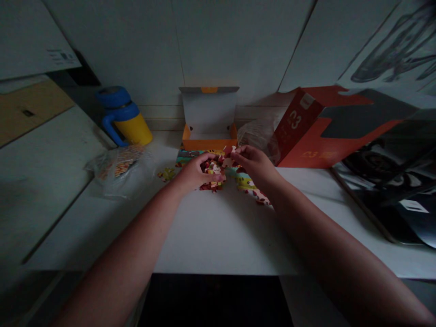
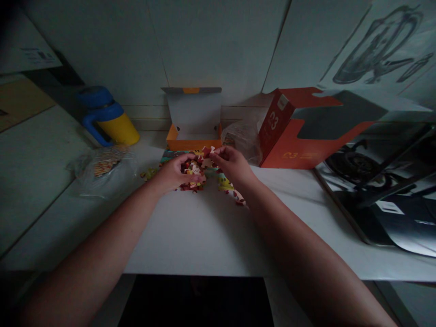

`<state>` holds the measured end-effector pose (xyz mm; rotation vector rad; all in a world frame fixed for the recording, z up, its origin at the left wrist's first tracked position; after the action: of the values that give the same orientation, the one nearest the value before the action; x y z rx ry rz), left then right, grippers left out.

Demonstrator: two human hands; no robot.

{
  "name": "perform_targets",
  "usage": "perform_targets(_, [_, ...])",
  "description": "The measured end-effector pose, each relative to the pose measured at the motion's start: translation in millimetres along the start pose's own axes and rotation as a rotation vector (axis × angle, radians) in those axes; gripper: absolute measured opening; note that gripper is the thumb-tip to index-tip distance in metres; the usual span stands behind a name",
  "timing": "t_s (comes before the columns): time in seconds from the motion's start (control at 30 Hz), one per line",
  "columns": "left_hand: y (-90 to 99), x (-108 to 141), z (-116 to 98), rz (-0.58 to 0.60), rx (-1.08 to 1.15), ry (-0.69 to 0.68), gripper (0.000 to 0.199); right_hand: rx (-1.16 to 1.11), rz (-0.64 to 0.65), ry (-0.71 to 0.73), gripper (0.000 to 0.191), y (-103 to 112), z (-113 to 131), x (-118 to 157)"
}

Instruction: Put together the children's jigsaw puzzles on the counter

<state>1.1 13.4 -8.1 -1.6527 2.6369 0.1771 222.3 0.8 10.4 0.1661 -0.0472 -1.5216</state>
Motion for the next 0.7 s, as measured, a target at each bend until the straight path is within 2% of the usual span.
perform_targets(0.07, [3.2,-0.9,-1.4,-0.062,0.025,-0.004,0.066,-0.04,-0.019,-0.028,0.042,6.5,2.9,-1.1])
perform_targets(0.13, [7.5,-2.5,-2.4,-0.171,0.057,-0.004,0.064,0.014,0.045,-0.025,0.038,14.3,5.9,-0.7])
perform_targets(0.23, [13.9,-5.2,-2.4,-0.326,0.149,-0.001,0.062,0.231,0.272,-0.042,0.03,24.8,8.9,2.3])
perform_targets(0.3, [17.1,-6.7,-1.5,-0.386,0.216,-0.003,0.063,0.384,0.432,-0.056,0.028,28.3,10.6,5.2])
perform_targets(0.37, [18.9,-7.5,-0.3,-0.409,0.266,0.003,0.066,0.484,0.531,-0.055,0.026,27.7,13.0,8.2])
perform_targets(0.47, [18.9,-7.6,0.4,-0.413,0.286,0.017,0.066,0.546,0.584,-0.053,0.019,20.9,17.3,12.8])
perform_targets(0.7, [15.9,-6.4,-1.2,-0.408,0.264,0.012,0.062,0.516,0.778,-0.121,0.013,11.4,19.7,21.5])
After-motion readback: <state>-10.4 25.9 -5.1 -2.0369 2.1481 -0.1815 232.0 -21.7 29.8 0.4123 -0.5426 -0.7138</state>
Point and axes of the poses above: each hand's wrist, its own x-axis away from the middle knuckle, its own y-axis out of the back of the hand, z = x × y, the point moved 1 cm from there along -x, towards the middle knuckle, and after that the axes turned 5 degrees about x, right-handed, at the moved point
